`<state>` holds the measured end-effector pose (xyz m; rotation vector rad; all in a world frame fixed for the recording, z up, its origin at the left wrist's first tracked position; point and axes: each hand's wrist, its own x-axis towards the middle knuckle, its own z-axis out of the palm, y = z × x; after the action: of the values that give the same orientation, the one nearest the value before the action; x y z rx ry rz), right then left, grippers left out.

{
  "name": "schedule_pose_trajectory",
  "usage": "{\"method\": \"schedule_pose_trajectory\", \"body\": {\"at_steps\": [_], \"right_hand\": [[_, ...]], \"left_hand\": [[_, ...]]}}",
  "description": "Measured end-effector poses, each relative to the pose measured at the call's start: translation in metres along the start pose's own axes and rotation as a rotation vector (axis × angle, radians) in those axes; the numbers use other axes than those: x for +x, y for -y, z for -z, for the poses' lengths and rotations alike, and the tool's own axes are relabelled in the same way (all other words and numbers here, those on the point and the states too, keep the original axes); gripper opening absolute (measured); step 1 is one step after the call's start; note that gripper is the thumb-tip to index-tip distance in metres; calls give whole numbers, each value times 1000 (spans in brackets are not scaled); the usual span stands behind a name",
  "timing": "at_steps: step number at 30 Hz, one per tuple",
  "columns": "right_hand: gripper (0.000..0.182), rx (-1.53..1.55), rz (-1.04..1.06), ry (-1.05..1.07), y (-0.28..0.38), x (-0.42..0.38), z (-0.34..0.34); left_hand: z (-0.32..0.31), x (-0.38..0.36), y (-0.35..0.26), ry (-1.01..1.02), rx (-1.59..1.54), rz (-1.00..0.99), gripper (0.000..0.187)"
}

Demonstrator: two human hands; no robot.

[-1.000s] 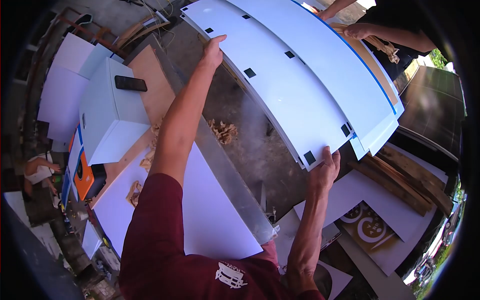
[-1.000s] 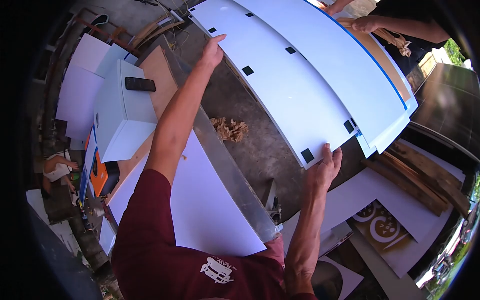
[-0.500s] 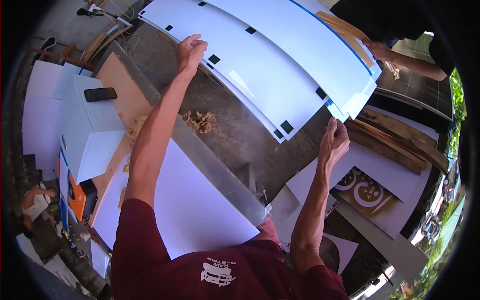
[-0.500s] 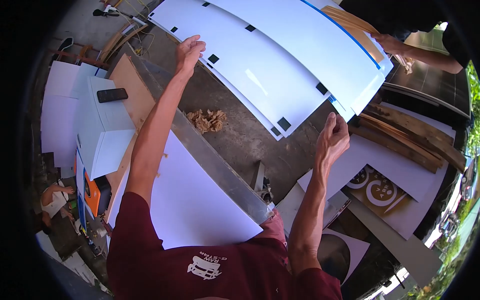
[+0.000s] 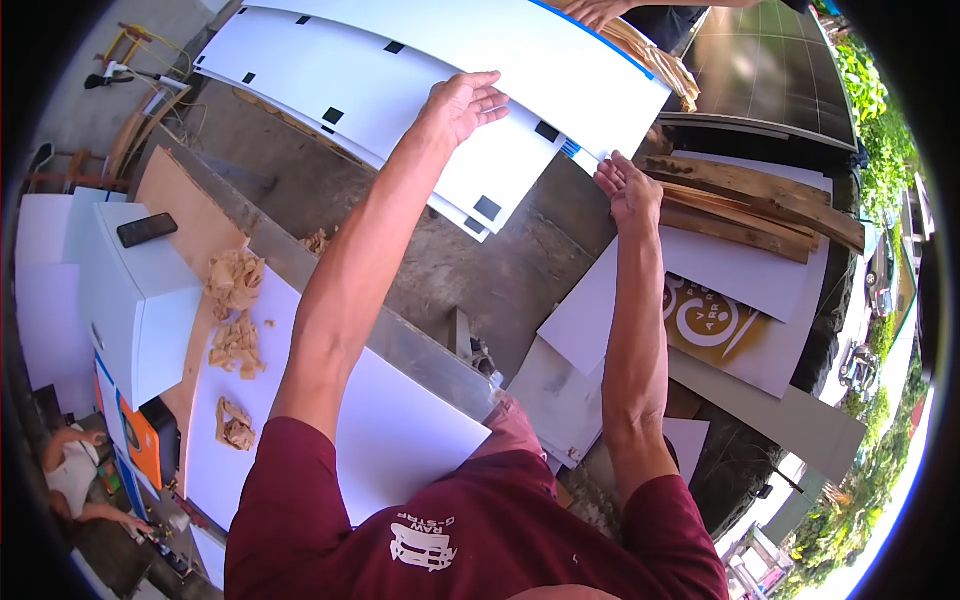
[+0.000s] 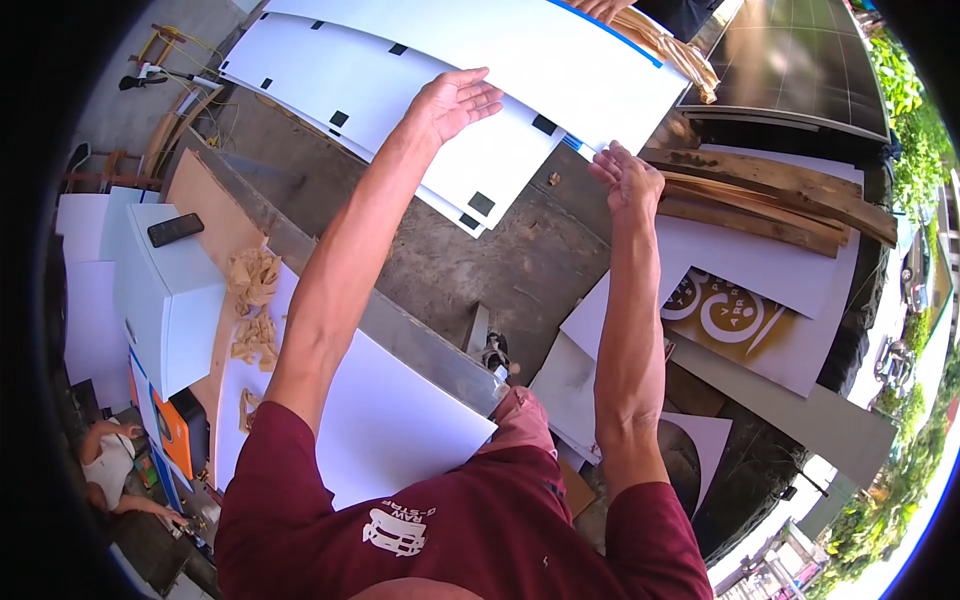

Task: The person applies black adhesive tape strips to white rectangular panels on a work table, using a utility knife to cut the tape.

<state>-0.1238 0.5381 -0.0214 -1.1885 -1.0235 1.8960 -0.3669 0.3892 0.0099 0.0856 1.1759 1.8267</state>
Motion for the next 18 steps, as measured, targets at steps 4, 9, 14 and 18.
{"method": "schedule_pose_trajectory", "body": {"at_steps": [4,9,14,18], "right_hand": [[38,132,-46,0,-3,-24,-15],[39,203,-31,-32,6,-50,-23],[40,278,-110,193,11,-49,-26],[54,378,-189,314,21,-55,-60]], "left_hand": [[-4,12,1,-176,-91,55,64],[-6,21,4,-274,-79,62,50],[-2,0,0,-275,-76,-72,20],[15,-23,-3,-225,-6,-121,28]]}}
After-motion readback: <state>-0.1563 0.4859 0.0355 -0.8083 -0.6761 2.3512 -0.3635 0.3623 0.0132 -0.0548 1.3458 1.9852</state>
